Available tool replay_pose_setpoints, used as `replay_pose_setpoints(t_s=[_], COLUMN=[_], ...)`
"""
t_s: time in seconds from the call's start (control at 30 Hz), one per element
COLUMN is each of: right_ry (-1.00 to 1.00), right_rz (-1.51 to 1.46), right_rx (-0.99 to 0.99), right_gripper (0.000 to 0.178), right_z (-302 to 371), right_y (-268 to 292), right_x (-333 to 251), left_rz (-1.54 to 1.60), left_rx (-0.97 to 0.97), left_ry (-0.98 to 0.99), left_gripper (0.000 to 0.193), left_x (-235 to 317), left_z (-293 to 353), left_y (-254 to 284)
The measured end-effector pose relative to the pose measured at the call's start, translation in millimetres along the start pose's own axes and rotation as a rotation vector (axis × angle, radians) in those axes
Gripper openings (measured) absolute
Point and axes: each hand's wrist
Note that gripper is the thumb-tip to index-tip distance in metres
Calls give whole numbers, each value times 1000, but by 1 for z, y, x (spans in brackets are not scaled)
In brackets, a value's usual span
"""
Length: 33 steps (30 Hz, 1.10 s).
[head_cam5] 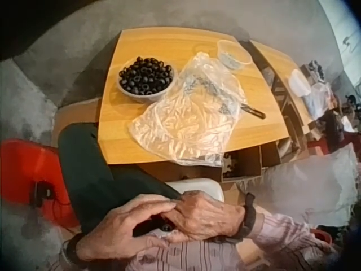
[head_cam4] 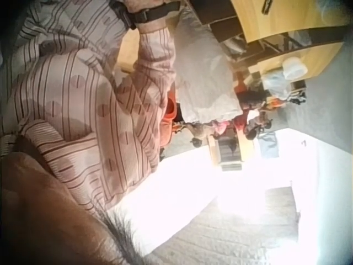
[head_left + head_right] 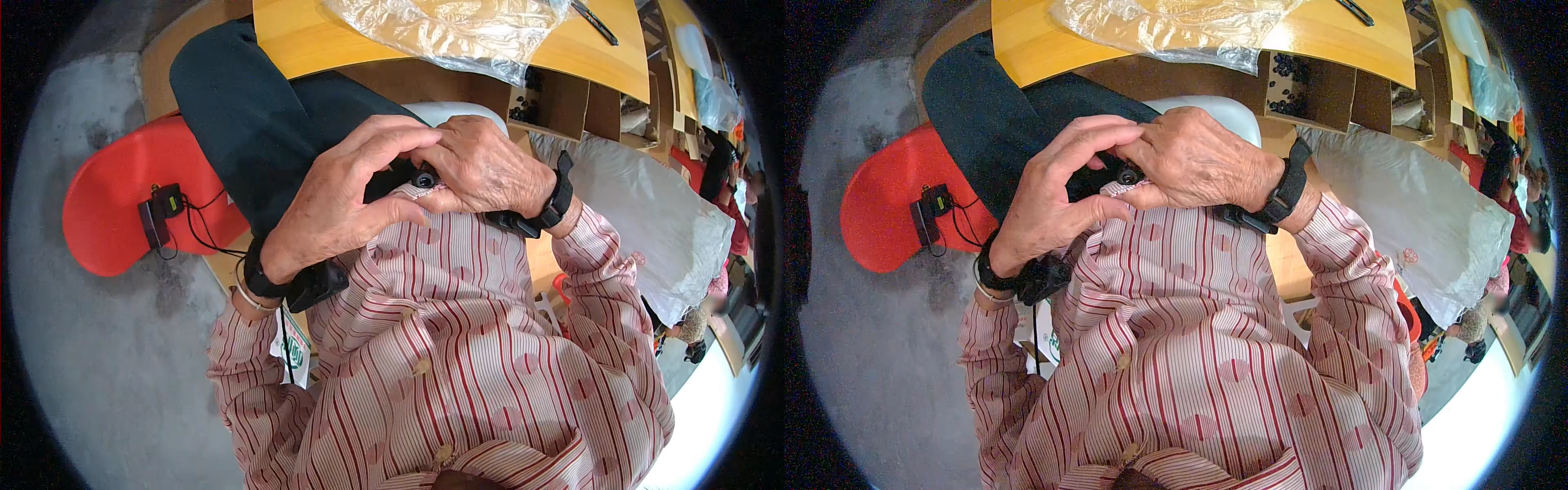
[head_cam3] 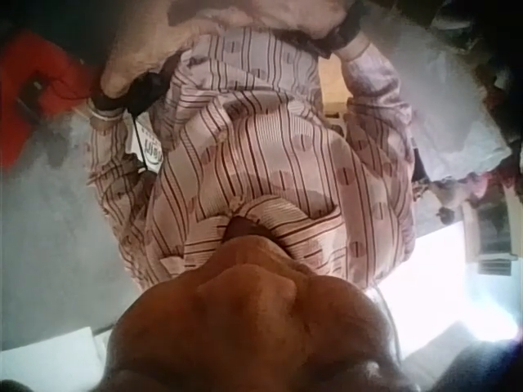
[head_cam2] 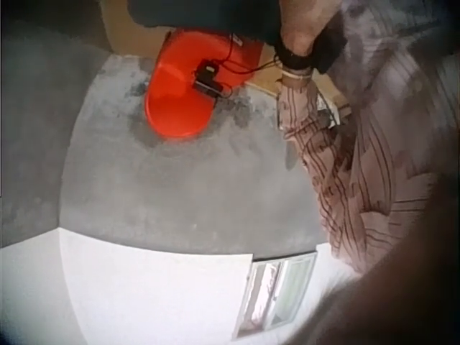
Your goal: The person assembles small black plastic rings and plastic pins by hand, taking the components from storage bins and plastic bags.
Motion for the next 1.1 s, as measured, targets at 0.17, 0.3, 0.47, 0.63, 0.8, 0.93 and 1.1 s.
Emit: replay_pose_setpoints(t_s=[0.17, 0.3, 0.47, 0.63, 0.8, 0.93, 1.1], right_ry=[26, 62, 86, 116, 158, 171, 141], right_rz=[-22, -53, -64, -39, -31, -24, 22], right_rx=[24, 52, 27, 59, 4, 19, 86], right_gripper=[51, 52, 50, 48, 47, 46, 45], right_z=[-4, -5, -3, -1, 0, -3, -7], right_y=[-4, -6, -9, -10, -12, -8, -4], right_x=[0, -1, -1, -3, -3, -2, -2], left_rz=[21, -9, -65, -89, -90, -114, 20], left_rx=[66, 60, 75, 94, 99, 120, 141], left_ry=[-41, -52, -88, -136, -169, -169, -57], left_gripper=[60, 56, 50, 50, 52, 53, 50], left_x=[-2, -1, -2, -8, -11, -10, 0], left_z=[2, 4, 6, 10, 14, 15, 16], left_y=[-3, -3, -7, -14, -18, -18, -14])
Point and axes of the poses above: each hand's wrist, its own z-axis away from the middle knuckle, its own y-axis out of the back of the hand, x = y × z, and after that the axes turned 8 degrees about y, right-handed
